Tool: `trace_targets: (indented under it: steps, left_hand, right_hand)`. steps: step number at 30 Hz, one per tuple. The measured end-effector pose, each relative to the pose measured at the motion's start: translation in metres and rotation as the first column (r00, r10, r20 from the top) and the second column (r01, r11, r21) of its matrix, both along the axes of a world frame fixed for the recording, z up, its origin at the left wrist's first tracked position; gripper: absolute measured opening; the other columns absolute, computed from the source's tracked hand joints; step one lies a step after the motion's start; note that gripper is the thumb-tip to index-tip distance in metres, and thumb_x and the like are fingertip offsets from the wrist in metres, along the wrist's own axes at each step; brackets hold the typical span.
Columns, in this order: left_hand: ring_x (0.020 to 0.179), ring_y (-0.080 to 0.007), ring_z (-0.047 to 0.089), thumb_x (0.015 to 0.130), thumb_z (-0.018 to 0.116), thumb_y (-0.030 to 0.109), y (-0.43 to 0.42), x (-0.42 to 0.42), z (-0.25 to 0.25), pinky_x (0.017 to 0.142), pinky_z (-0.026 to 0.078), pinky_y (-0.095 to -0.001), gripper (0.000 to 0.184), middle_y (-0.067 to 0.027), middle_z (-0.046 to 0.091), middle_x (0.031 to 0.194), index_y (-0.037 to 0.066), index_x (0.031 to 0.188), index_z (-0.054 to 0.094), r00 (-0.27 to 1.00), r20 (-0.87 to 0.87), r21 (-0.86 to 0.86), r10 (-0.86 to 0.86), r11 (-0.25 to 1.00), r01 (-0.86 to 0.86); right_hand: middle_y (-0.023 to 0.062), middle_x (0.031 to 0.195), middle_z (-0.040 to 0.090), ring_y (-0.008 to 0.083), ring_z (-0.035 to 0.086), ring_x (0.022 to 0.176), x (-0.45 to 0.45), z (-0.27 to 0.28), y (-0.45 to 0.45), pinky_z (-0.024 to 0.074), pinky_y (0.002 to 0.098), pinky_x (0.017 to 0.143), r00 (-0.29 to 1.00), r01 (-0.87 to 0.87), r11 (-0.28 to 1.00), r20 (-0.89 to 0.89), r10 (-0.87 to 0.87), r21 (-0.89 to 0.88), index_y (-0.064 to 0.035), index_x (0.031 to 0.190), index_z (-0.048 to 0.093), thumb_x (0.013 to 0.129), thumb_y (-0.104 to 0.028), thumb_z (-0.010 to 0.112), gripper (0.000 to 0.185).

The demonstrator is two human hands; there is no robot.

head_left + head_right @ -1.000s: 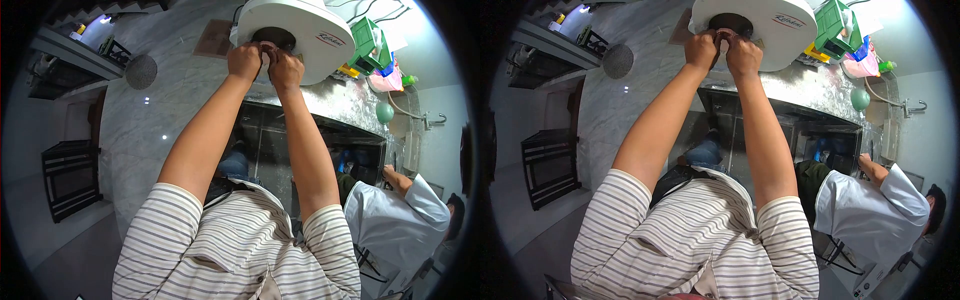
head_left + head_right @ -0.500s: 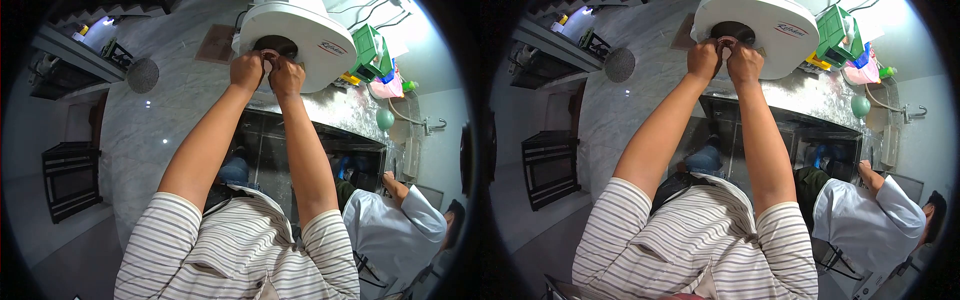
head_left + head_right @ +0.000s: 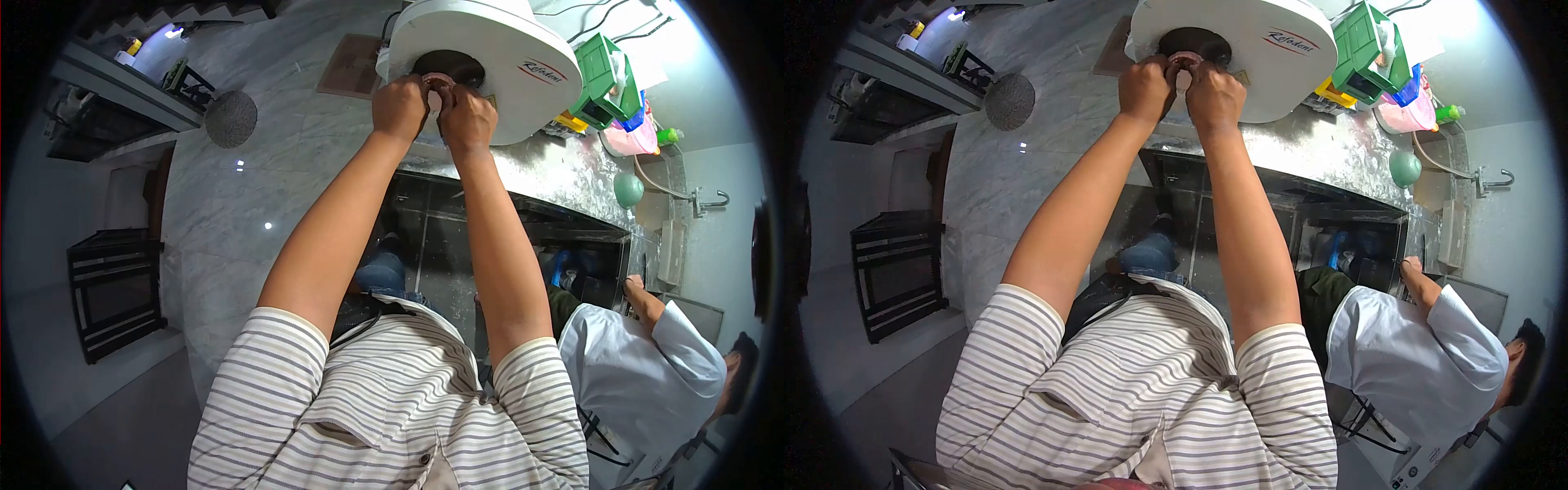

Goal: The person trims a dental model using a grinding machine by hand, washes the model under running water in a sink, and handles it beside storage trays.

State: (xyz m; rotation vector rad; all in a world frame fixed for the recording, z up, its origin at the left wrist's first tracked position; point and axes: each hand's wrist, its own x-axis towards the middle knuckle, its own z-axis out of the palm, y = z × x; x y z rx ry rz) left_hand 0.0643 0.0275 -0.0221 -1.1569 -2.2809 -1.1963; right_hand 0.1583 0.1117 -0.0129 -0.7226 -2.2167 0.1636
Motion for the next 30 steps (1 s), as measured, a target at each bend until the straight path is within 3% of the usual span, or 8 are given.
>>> trace_targets:
  steps: [6,8,11,16,21,24,27,30]
  left_hand:
    - [0.076,-0.0376,0.069,0.081,0.073,0.018,-0.011,0.005,0.008,0.066,0.055,-0.0452,0.012,-0.0158,0.071,0.082,0.006,0.083,0.071,0.998,0.058,0.063,0.023,0.998,-0.027]
    - [0.082,-0.0356,0.069,0.079,0.073,0.011,-0.017,0.010,0.007,0.070,0.054,-0.0433,0.015,-0.0154,0.070,0.089,0.004,0.092,0.072,0.998,0.057,0.172,-0.004,0.985,-0.006]
    - [0.082,-0.0353,0.069,0.079,0.073,0.009,-0.028,0.014,0.010,0.072,0.055,-0.0418,0.018,-0.0158,0.069,0.091,0.002,0.096,0.072,0.995,0.063,0.080,-0.071,0.995,0.066]
    - [0.079,-0.0354,0.068,0.078,0.073,0.006,-0.034,0.014,0.006,0.071,0.055,-0.0403,0.017,-0.0160,0.068,0.088,0.000,0.094,0.071,0.986,0.039,0.197,-0.161,0.969,0.150]
    - [0.073,-0.0312,0.067,0.078,0.073,0.006,-0.039,0.019,0.009,0.065,0.053,-0.0388,0.015,-0.0142,0.067,0.082,0.001,0.092,0.070,0.967,0.157,0.221,-0.202,0.961,0.165]
    - [0.067,-0.0257,0.067,0.080,0.074,0.009,-0.040,0.023,0.018,0.063,0.052,-0.0351,0.014,-0.0137,0.067,0.078,-0.002,0.087,0.071,0.960,0.188,0.217,-0.206,0.962,0.164]
    - [0.066,-0.0251,0.066,0.080,0.075,0.011,-0.042,0.025,0.027,0.062,0.051,-0.0348,0.015,-0.0128,0.067,0.075,-0.002,0.085,0.070,0.939,0.257,0.203,-0.227,0.963,0.178]
    - [0.067,-0.0273,0.066,0.080,0.075,0.012,-0.042,0.022,0.024,0.062,0.051,-0.0361,0.015,-0.0134,0.068,0.078,-0.001,0.086,0.070,0.963,0.182,0.140,-0.201,0.974,0.177]
  right_hand:
    - [0.0138,0.077,0.070,0.0357,0.068,0.068,0.019,0.014,-0.011,0.0537,0.0441,0.063,0.996,-0.076,0.993,-0.046,0.072,-0.091,-0.0081,0.080,0.070,0.084,-0.022,0.074,0.015]
    - [0.0117,0.081,0.072,0.0324,0.069,0.071,0.026,-0.002,-0.008,0.0555,0.0415,0.062,0.969,-0.177,0.984,-0.178,0.168,-0.035,-0.0087,0.089,0.072,0.084,-0.016,0.073,0.009]
    - [0.0094,0.084,0.072,0.0302,0.070,0.072,0.032,0.000,-0.012,0.0562,0.0383,0.063,0.963,-0.218,0.972,-0.182,0.200,-0.085,-0.0072,0.088,0.070,0.081,-0.013,0.077,0.012]
    - [0.0083,0.084,0.072,0.0261,0.072,0.074,0.036,0.006,-0.020,0.0572,0.0341,0.065,0.931,-0.221,0.966,-0.325,0.166,-0.138,-0.0050,0.089,0.070,0.075,-0.011,0.083,0.020]
    - [0.0097,0.083,0.071,0.0243,0.072,0.075,0.037,0.012,-0.019,0.0577,0.0330,0.066,0.916,-0.232,0.955,-0.372,0.151,-0.185,-0.0022,0.089,0.070,0.072,-0.009,0.085,0.024]
    - [0.0103,0.084,0.071,0.0244,0.072,0.074,0.038,0.020,-0.018,0.0577,0.0329,0.067,0.921,-0.233,0.949,-0.361,0.146,-0.212,-0.0020,0.089,0.070,0.072,-0.009,0.086,0.024]
    - [0.0104,0.084,0.071,0.0247,0.071,0.073,0.040,0.021,-0.015,0.0572,0.0335,0.066,0.918,-0.272,0.935,-0.354,0.182,-0.226,-0.0024,0.090,0.070,0.072,-0.008,0.085,0.024]
    - [0.0105,0.085,0.070,0.0250,0.070,0.074,0.040,0.023,-0.015,0.0564,0.0341,0.066,0.914,-0.295,0.928,-0.349,0.205,-0.227,-0.0032,0.090,0.071,0.072,-0.007,0.084,0.023]
